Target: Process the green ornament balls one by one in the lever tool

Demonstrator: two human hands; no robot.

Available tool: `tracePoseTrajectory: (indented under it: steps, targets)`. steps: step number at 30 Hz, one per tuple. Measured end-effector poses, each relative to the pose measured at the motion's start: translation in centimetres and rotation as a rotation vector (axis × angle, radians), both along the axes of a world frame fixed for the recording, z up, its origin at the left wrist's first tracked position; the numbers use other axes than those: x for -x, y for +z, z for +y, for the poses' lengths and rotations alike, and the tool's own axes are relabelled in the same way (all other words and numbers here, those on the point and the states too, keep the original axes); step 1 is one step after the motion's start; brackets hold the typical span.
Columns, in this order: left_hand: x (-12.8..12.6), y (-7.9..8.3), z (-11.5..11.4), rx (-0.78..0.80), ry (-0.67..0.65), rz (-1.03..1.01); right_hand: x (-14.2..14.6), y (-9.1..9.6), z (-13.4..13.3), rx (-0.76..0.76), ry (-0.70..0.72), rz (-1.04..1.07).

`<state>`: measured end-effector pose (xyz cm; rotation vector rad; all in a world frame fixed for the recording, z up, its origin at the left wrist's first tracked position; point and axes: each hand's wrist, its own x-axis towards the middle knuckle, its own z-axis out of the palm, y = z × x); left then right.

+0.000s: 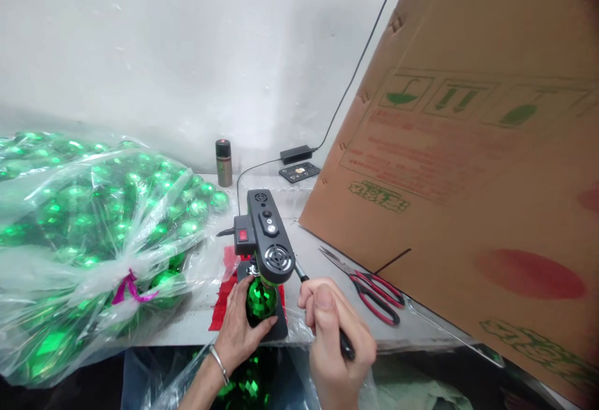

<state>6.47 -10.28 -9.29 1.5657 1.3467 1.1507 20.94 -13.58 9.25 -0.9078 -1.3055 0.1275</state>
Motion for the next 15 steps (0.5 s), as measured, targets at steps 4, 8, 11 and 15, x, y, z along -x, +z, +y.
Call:
tracePoseTrajectory:
  steps: [4,8,11,15]
  targets:
    - [0.0,-0.4,0.6,-0.025,0.000,0.038,0.0,-0.3,-0.1,-0.005,0.005,0.010]
    - [-0.3,-0.6,1.2,-0.082,-0.015,0.091,0.0,-1.3,-0.2,-0.021,0.002,0.036]
    - [-0.4,-0.5,1.4,-0.104,-0.032,0.111,0.2,-2.3,-0.3,-0.045,-0.005,0.063]
    - [-0.4,-0.5,1.4,-0.121,-0.033,0.099,0.5,-3.3,-0.4,-0.080,-0.044,0.070]
